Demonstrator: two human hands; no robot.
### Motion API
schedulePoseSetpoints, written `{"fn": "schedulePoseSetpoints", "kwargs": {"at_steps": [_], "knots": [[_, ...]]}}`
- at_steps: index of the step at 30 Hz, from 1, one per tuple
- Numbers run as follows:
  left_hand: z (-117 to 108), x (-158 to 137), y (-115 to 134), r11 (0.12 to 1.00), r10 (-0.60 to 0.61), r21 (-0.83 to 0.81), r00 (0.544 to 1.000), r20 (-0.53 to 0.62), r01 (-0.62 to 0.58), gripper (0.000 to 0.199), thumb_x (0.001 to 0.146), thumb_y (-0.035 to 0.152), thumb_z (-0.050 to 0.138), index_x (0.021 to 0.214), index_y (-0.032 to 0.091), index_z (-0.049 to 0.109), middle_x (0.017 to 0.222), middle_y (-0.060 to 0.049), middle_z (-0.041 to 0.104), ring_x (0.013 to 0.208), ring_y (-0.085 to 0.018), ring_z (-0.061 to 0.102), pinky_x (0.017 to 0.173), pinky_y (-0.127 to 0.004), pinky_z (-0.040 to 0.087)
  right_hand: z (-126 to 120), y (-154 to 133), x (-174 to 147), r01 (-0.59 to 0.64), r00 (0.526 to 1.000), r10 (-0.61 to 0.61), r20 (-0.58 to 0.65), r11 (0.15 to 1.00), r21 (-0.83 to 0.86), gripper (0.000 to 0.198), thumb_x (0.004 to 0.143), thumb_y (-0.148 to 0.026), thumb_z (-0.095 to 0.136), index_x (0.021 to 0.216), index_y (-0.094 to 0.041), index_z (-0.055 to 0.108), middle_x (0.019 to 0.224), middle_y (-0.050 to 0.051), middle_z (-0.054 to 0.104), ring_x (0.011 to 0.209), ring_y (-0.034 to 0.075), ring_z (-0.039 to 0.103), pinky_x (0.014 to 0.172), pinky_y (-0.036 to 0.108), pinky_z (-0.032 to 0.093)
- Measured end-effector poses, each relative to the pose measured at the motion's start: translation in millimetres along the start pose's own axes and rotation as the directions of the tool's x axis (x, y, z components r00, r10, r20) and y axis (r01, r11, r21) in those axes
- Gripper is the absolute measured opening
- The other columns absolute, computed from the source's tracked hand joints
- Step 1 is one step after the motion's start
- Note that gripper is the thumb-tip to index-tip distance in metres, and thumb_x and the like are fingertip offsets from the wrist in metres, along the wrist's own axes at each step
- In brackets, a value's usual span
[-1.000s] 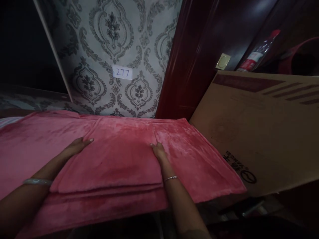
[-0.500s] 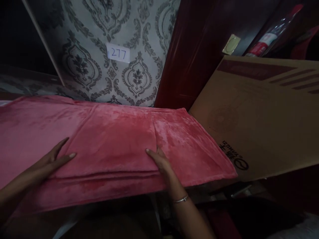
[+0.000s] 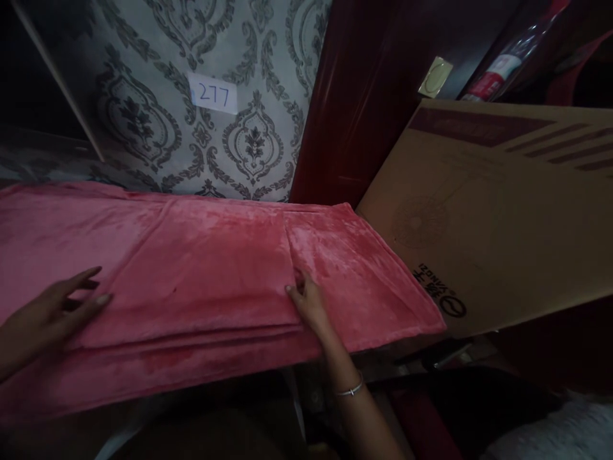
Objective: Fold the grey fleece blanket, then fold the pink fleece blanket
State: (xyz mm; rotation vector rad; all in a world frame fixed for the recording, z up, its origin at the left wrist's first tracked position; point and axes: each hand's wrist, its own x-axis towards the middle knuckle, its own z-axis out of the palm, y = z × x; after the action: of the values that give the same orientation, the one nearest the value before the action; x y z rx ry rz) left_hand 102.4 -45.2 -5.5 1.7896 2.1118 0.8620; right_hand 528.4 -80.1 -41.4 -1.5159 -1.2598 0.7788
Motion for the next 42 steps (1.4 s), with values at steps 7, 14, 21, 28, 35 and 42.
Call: {"fn": "schedulePoseSetpoints", "kwargs": {"at_steps": [7,14,21,28,35,42], "knots": [[8.3,-4.3,79.7,0.818,0.544,0.183,0.837,0.058,-0.545,0.08,0.09,0.059,0.033,0.149,0.005,0.038,0.158,-0.017,0.038,0.148,-0.031,0.031,0.124,-0.046,0.023,43.1,-62.4,12.1,0.477,0.871,-0.477,0.118,0.766,-0.432,0.071,0.091,-0.054,0.053,0.151,-0.017,0.042,0.158,0.014,0.039,0.149,0.029,0.029,0.121,0.05,0.022],[66.0,-32.0,58.2,0.732,0.543,0.353,0.812,0.214,-0.583,0.092,0.086,0.072,0.04,0.153,0.009,0.035,0.161,-0.023,0.027,0.151,-0.04,0.022,0.12,-0.063,0.015,87.4,-48.2,-25.5,0.446,0.892,-0.203,0.404,0.539,-0.715,0.082,0.094,-0.064,0.047,0.16,-0.021,0.024,0.168,0.01,0.013,0.155,0.03,0.007,0.122,0.057,0.012],[62.9,-50.9,32.7,0.692,0.624,0.399,0.776,0.088,-0.601,0.093,0.089,0.075,0.026,0.15,0.006,0.041,0.156,-0.028,0.035,0.147,-0.042,0.03,0.119,-0.064,0.013,80.8,-38.6,-41.9,0.425,0.904,-0.189,0.384,0.497,-0.756,0.08,0.096,-0.059,0.047,0.161,-0.023,0.019,0.168,0.008,0.01,0.155,0.028,0.006,0.122,0.055,0.013],[51.0,-71.5,24.9,0.717,0.608,0.413,0.794,0.024,-0.562,0.083,0.094,0.062,0.022,0.147,0.003,0.045,0.154,-0.031,0.036,0.146,-0.044,0.032,0.116,-0.064,0.024,73.0,-30.2,-67.3,0.413,0.91,-0.2,0.364,0.533,-0.739,0.075,0.096,-0.053,0.052,0.159,-0.019,0.029,0.166,0.012,0.02,0.154,0.032,0.013,0.123,0.057,0.014],[21.2,-64.8,3.1,0.688,0.656,0.417,0.755,-0.007,-0.594,0.062,0.093,0.049,0.026,0.138,0.017,0.054,0.128,-0.024,0.064,0.123,-0.043,0.057,0.101,-0.074,0.035,51.4,-30.4,-90.8,0.442,0.897,-0.309,0.317,0.656,-0.611,0.055,0.094,-0.035,0.059,0.145,-0.017,0.052,0.153,0.013,0.048,0.144,0.031,0.039,0.117,0.053,0.034],[28.8,-37.2,87.4,0.686,0.683,0.326,0.73,0.022,-0.651,0.057,0.094,0.048,0.03,0.13,0.018,0.062,0.138,-0.018,0.06,0.132,-0.039,0.051,0.114,-0.07,0.023,45.2,-84.7,-37.2,0.515,0.847,-0.501,0.179,0.688,-0.51,0.044,0.101,-0.034,0.044,0.141,-0.02,0.055,0.131,0.011,0.065,0.123,0.025,0.058,0.107,0.045,0.045]]}}
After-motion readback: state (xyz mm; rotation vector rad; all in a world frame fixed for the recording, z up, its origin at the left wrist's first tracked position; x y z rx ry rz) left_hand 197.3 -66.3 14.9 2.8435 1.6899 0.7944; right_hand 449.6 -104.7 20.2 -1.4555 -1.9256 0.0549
